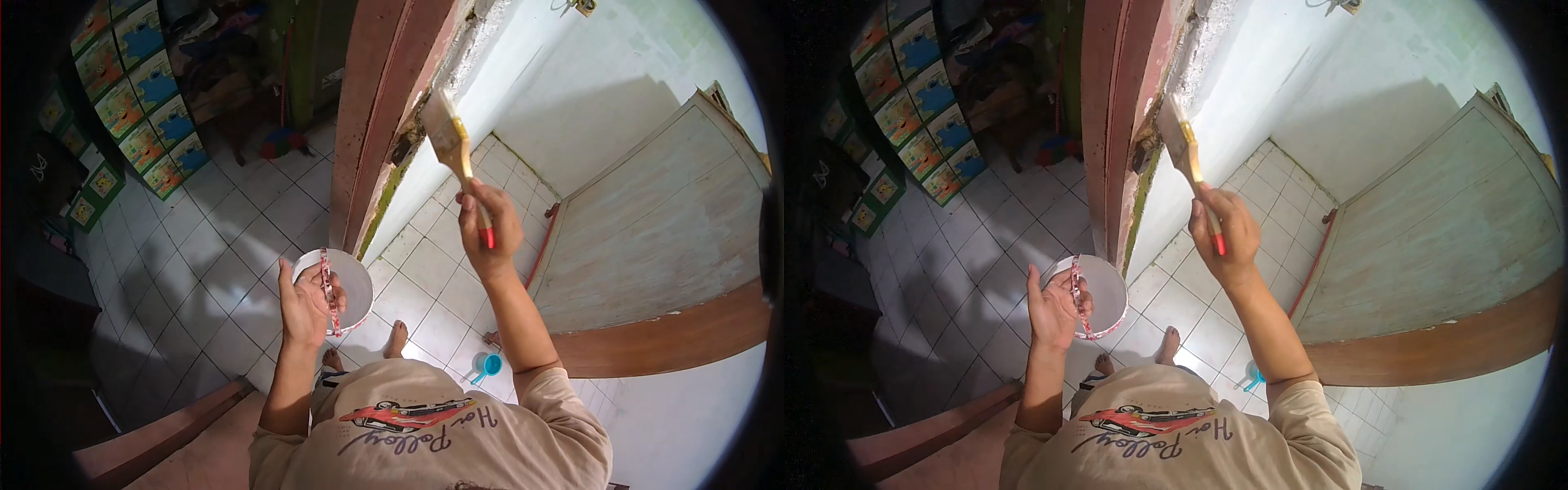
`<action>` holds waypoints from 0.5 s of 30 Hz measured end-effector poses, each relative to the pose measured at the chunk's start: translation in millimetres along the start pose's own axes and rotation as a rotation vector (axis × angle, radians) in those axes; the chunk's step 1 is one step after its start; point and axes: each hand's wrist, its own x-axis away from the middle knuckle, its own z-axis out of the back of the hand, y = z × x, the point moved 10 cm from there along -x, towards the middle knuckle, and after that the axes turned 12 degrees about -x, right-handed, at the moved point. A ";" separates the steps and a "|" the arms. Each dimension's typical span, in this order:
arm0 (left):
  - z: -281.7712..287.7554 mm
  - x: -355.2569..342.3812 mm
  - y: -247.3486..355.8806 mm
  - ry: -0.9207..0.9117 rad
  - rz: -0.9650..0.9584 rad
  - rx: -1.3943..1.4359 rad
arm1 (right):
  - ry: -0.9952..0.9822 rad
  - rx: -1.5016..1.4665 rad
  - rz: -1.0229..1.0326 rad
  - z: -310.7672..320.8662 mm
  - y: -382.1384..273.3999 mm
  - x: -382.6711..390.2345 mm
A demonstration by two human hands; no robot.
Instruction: The person applies paint to an interior wall and a wooden door frame by hand using a paintbrush while holding a container of paint.
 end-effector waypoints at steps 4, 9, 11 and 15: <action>2.5 -2.9 -2.0 -0.015 0.005 0.009 | -0.065 0.017 -0.007 -4.1 -1.0 25.4; 5.5 -5.0 -5.8 -0.008 0.007 0.011 | -0.066 0.014 0.014 5.7 -7.4 21.0; 4.8 -5.7 -5.3 0.004 0.010 0.004 | -0.055 0.014 0.039 5.5 -8.5 13.6; 3.8 -5.3 -5.7 0.002 0.023 0.006 | -0.126 0.015 0.020 -7.5 -1.7 22.9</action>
